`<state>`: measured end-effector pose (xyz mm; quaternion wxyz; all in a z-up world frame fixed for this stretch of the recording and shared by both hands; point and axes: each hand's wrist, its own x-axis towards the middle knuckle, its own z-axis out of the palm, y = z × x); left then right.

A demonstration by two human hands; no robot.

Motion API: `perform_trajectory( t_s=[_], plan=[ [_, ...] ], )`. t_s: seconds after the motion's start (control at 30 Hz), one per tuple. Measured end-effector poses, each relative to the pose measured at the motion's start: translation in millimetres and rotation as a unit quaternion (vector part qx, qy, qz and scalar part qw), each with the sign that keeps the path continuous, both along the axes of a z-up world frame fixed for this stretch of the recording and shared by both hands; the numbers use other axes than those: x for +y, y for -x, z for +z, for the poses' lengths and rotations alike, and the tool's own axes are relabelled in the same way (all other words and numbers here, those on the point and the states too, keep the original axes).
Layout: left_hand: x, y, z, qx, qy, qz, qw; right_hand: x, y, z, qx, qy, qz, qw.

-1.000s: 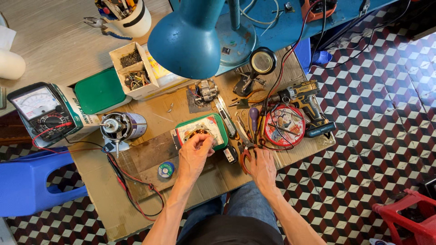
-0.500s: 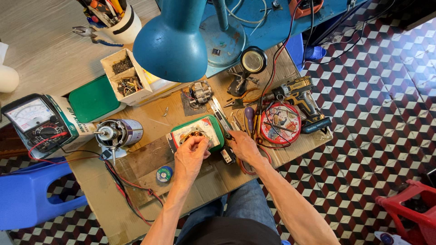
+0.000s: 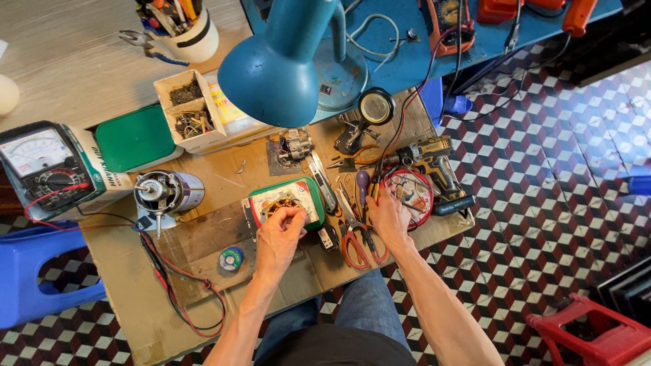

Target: The person works on a small motor or fan assembly on a cluttered workbench. They use pliers to strip and adjust wires, then use a multimeter to test electrical continuity on the component. The person continues to manipulate the wires and component throughout the clip.

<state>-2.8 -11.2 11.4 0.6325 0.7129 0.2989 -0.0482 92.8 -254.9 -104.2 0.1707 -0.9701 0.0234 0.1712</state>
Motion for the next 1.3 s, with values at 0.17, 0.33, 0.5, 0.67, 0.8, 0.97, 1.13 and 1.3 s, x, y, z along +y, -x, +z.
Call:
perform_trajectory(
  t_s=[0.17,0.33,0.5,0.67,0.8,0.97,1.13,1.3],
  plan=[
    [-10,4,-10,0.011,0.003,0.046,0.999,2,-13,-53,-0.009,0.015,0.026,1.000],
    [-24,4,-14,-0.003,0.026,0.121,0.992,-13,-34,-54,0.005,-0.039,0.027,0.999],
    [-33,9,-15,-0.013,-0.058,0.128,0.990,-44,-38,22,0.254,-0.359,-0.053,0.896],
    [-43,7,-21,-0.018,-0.099,0.161,0.982,-86,-33,143,0.380,-0.583,-0.068,0.715],
    [-48,9,-29,-0.028,-0.093,0.179,0.979,-50,-13,181,0.484,-0.641,-0.082,0.590],
    [-54,5,-24,-0.064,-0.098,0.204,0.972,3,-14,208,0.540,-0.603,-0.013,0.587],
    [-64,5,-24,-0.020,0.018,0.246,0.969,19,-19,208,0.486,-0.525,-0.004,0.699],
    [-70,6,-31,-0.069,-0.105,0.240,0.963,30,-13,168,0.212,-0.177,0.305,0.911]
  ],
)
